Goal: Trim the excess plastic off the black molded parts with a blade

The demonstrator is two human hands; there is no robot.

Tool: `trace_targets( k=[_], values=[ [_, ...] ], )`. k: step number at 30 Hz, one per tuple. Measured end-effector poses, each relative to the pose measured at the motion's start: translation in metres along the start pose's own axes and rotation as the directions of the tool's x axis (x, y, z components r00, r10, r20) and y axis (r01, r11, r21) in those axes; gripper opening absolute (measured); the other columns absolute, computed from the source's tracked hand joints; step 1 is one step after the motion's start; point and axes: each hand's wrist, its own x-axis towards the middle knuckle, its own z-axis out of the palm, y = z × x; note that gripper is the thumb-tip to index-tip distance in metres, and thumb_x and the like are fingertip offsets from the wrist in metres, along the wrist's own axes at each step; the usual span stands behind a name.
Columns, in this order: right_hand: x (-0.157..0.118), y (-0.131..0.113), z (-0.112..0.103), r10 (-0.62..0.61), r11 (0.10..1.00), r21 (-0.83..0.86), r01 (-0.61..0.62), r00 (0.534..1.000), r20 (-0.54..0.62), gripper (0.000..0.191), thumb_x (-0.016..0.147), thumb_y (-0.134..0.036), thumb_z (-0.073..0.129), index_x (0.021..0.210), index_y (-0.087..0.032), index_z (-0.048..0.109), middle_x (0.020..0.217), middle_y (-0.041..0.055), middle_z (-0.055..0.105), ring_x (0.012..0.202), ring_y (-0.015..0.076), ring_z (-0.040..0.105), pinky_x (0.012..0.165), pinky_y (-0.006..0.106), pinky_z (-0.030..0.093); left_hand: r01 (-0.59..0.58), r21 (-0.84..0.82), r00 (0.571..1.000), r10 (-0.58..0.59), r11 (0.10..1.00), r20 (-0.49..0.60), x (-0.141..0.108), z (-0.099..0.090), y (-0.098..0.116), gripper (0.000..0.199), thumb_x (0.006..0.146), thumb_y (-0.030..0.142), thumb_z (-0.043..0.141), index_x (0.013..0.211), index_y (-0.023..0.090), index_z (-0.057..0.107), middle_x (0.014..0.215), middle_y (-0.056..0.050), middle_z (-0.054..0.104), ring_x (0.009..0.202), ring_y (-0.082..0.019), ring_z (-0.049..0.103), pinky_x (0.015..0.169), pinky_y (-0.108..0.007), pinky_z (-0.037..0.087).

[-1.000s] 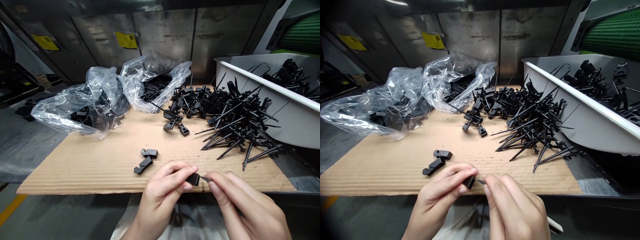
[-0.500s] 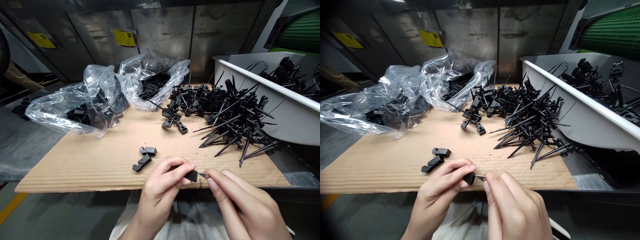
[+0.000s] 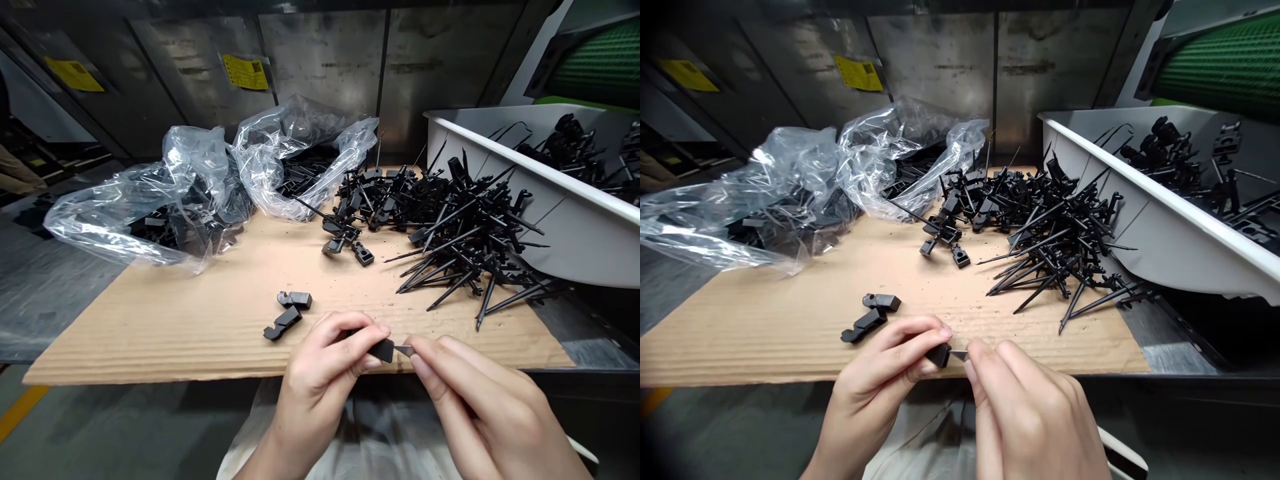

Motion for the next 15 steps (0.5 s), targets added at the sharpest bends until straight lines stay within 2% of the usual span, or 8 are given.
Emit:
trace_targets(
  k=[3, 9, 12, 15],
  values=[
    [0.001, -0.0017, -0.0006, -0.004, 1.0, -0.009, 0.004, 1.0, 0.023, 0.02, 0.084, -0.014, 0.045, 0.097, -0.019, 0.059, 0.074, 0.004, 0.069, 0.051, 0.0157, 0.066, 0.039, 0.023, 0.049, -0.006, 0.009, 1.0, 0.006, 1.0, -0.009, 0.0006, 0.0006, -0.0001, 0.039, 0.081, -0.001, 0.055, 0.107, 0.026, 0.067, 0.101, -0.001, 0.062, 0.095, -0.014, 0.057, 0.083, -0.017, 0.044],
    [0.0063, -0.0034, -0.0023, -0.014, 1.0, -0.011, 0.013, 0.999, -0.053, 0.02, 0.084, -0.011, 0.044, 0.092, -0.015, 0.061, 0.071, 0.0075, 0.069, 0.052, 0.0178, 0.066, 0.036, 0.024, 0.045, -0.015, 0.01, 1.0, 0.015, 1.0, 0.002, 0.0028, 0.0004, 0.0008, 0.035, 0.081, 0.001, 0.056, 0.104, 0.025, 0.068, 0.096, -0.002, 0.063, 0.091, -0.015, 0.058, 0.081, -0.02, 0.045],
    [0.005, -0.003, -0.0025, 0.0, 1.0, -0.004, 0.0, 1.0, -0.028, 0.019, 0.083, -0.013, 0.046, 0.094, -0.016, 0.061, 0.076, 0.0075, 0.069, 0.055, 0.0173, 0.066, 0.038, 0.023, 0.047, 0.001, 0.007, 1.0, -0.001, 1.0, -0.017, 0.0031, 0.0008, 0.0026, 0.034, 0.08, 0.002, 0.057, 0.102, 0.026, 0.069, 0.095, -0.002, 0.064, 0.09, -0.017, 0.059, 0.079, -0.022, 0.047],
    [0.0024, -0.004, -0.0025, 0.015, 1.0, 0.017, -0.015, 1.0, 0.003, 0.019, 0.083, -0.014, 0.046, 0.094, -0.019, 0.061, 0.071, 0.0038, 0.067, 0.052, 0.0159, 0.065, 0.039, 0.022, 0.048, 0.014, -0.002, 0.999, -0.014, 1.0, -0.038, 0.0033, 0.0015, 0.0035, 0.035, 0.08, 0.001, 0.056, 0.102, 0.026, 0.069, 0.095, -0.002, 0.064, 0.089, -0.016, 0.059, 0.076, -0.02, 0.048]
  ],
)
